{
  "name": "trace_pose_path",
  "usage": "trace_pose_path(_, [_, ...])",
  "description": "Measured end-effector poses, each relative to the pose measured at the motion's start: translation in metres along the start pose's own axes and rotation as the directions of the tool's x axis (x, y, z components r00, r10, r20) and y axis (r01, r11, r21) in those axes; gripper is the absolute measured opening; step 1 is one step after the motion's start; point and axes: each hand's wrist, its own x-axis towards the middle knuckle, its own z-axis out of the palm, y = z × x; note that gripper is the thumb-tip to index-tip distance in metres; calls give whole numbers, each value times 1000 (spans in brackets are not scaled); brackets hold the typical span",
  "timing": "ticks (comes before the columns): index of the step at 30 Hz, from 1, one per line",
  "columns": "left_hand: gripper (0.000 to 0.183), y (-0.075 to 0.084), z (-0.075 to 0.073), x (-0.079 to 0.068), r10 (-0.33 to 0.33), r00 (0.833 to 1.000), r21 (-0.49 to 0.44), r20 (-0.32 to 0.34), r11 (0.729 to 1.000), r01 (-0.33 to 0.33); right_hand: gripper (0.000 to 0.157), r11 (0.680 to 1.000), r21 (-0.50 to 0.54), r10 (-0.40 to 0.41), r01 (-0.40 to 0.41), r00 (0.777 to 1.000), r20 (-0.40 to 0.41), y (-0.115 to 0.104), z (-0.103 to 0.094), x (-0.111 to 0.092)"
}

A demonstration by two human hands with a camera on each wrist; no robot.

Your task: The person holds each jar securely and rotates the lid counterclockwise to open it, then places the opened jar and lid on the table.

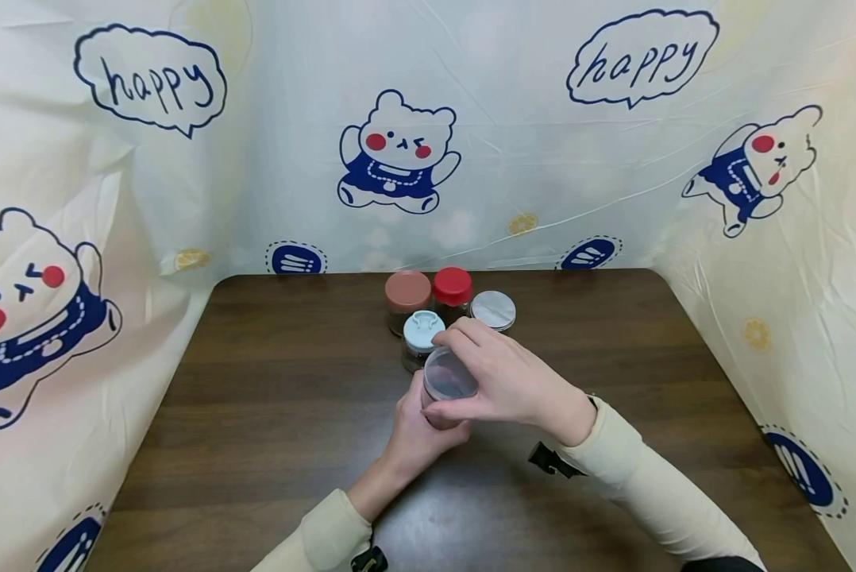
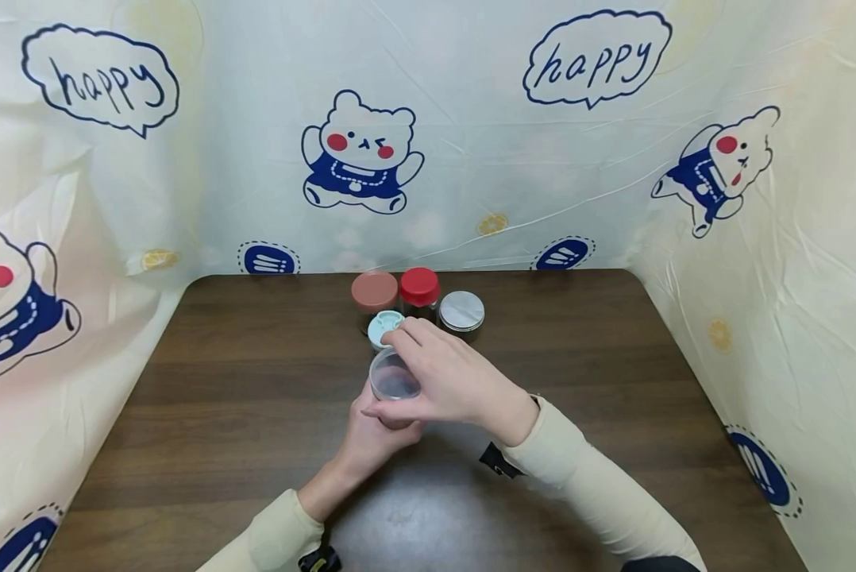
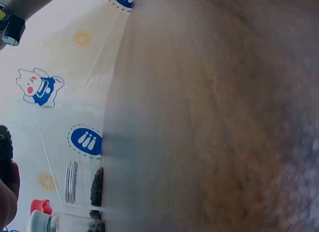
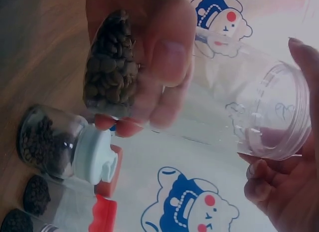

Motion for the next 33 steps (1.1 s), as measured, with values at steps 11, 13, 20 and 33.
trace_pose_path(11, [69,0,2,0,26,1000,15,-1,1000,-26,52,999,-18,-47,48,999,5,1,-1,0])
trace_pose_path(13, [67,0,2,0,22,1000,11,0,1000,-22,56,999,-36,-23,23,1000,10,1,-1,0])
trace_pose_path(20, [67,-1,1,-2,12,1000,14,4,1000,-12,52,999,-35,-7,8,1000,25,-1,-3,-1])
trace_pose_path(33, [68,-4,0,-3,35,999,-10,2,999,-35,50,997,-38,-62,63,998,26,-2,-3,-1])
